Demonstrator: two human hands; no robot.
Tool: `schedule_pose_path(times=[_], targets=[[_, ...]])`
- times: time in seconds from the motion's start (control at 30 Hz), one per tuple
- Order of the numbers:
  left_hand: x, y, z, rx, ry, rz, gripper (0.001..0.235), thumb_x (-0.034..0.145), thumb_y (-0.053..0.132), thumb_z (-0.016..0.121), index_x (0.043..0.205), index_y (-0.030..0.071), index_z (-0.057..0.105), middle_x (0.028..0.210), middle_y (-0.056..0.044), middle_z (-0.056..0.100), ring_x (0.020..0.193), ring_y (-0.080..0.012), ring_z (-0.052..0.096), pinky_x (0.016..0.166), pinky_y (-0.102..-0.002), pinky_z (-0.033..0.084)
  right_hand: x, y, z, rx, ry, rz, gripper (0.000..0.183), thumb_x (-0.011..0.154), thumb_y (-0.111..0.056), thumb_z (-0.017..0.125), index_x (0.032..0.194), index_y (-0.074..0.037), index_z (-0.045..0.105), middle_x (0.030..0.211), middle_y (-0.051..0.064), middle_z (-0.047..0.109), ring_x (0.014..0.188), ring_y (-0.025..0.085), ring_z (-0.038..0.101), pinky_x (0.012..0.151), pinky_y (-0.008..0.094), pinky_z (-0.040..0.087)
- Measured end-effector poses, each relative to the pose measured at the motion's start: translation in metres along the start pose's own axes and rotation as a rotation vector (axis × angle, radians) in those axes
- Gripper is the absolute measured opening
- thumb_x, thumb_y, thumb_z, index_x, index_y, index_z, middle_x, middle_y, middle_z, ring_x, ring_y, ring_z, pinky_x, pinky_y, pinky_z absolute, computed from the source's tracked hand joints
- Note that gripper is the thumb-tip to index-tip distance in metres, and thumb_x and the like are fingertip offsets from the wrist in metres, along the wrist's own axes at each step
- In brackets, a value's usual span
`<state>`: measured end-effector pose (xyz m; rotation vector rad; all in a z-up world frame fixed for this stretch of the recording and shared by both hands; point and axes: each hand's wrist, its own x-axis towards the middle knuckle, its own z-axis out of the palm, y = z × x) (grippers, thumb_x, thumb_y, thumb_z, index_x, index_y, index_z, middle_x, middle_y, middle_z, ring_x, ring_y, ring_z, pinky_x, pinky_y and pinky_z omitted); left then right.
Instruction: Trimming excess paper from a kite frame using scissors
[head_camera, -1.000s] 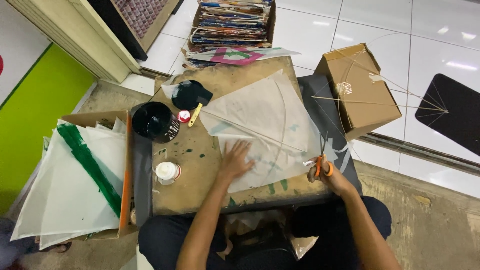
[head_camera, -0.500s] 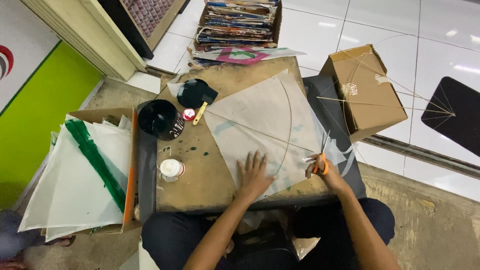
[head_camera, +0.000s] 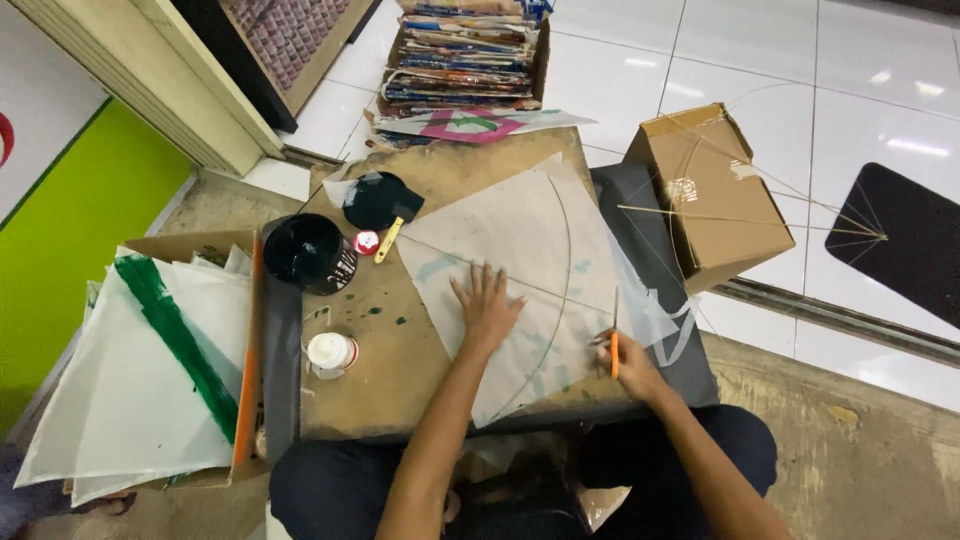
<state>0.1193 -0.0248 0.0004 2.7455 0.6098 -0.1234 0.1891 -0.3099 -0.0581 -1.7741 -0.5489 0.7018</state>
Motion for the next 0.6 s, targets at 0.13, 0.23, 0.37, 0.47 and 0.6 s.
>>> schedule_pose_path(times=[0.13, 0.23, 0.37, 0.47, 0.6], targets=[[0.011, 0.009, 0.009, 0.090, -0.087, 0.017, 0.070, 0.101, 0.055, 0.045, 0.157, 0.014, 0.037, 0.165, -0.020, 0.028, 0.156, -0.0362, 0.013, 0.114, -0.075, -0.001, -0.006, -0.011, -0.007, -0.089, -0.021, 0.074, 0.049, 0.090, -0.035, 0.072, 0.118, 0.005, 0.065, 0.082, 0.025, 0.070, 0.079, 0.036, 0.069, 0.079, 0.047, 0.053], [0.016, 0.010, 0.014, 0.084, -0.087, 0.048, 0.070, 0.101, 0.056, 0.044, 0.158, 0.017, 0.035, 0.165, -0.021, 0.028, 0.156, -0.0361, 0.013, 0.113, -0.075, -0.002, -0.018, -0.033, -0.005, -0.080, -0.070, 0.120, 0.050, 0.089, -0.040, 0.074, 0.116, 0.002, 0.067, 0.071, 0.019, 0.070, 0.070, 0.030, 0.072, 0.075, 0.041, 0.056], [0.026, 0.010, 0.013, -0.006, -0.083, 0.091, 0.071, 0.101, 0.054, 0.048, 0.160, 0.017, 0.032, 0.165, -0.023, 0.026, 0.155, -0.0404, 0.016, 0.112, -0.078, -0.004, -0.013, -0.021, -0.008, -0.100, -0.094, 0.095, 0.051, 0.090, -0.040, 0.073, 0.115, 0.004, 0.065, 0.071, 0.019, 0.070, 0.071, 0.031, 0.071, 0.075, 0.043, 0.055], [0.023, 0.014, 0.012, -0.024, -0.050, 0.082, 0.073, 0.100, 0.052, 0.049, 0.160, 0.016, 0.029, 0.164, -0.025, 0.027, 0.154, -0.0429, 0.017, 0.112, -0.079, -0.002, -0.013, -0.016, -0.007, -0.075, -0.083, 0.091, 0.052, 0.089, -0.039, 0.071, 0.120, 0.003, 0.064, 0.075, 0.021, 0.072, 0.076, 0.032, 0.071, 0.076, 0.045, 0.054], [0.024, 0.004, 0.030, -0.088, -0.027, 0.019, 0.074, 0.099, 0.048, 0.052, 0.160, 0.012, 0.029, 0.164, -0.028, 0.022, 0.154, -0.0462, 0.012, 0.110, -0.081, 0.000, -0.008, -0.011, -0.003, -0.043, -0.089, 0.057, 0.046, 0.091, -0.033, 0.067, 0.123, 0.001, 0.063, 0.071, 0.019, 0.074, 0.074, 0.031, 0.071, 0.074, 0.044, 0.055]])
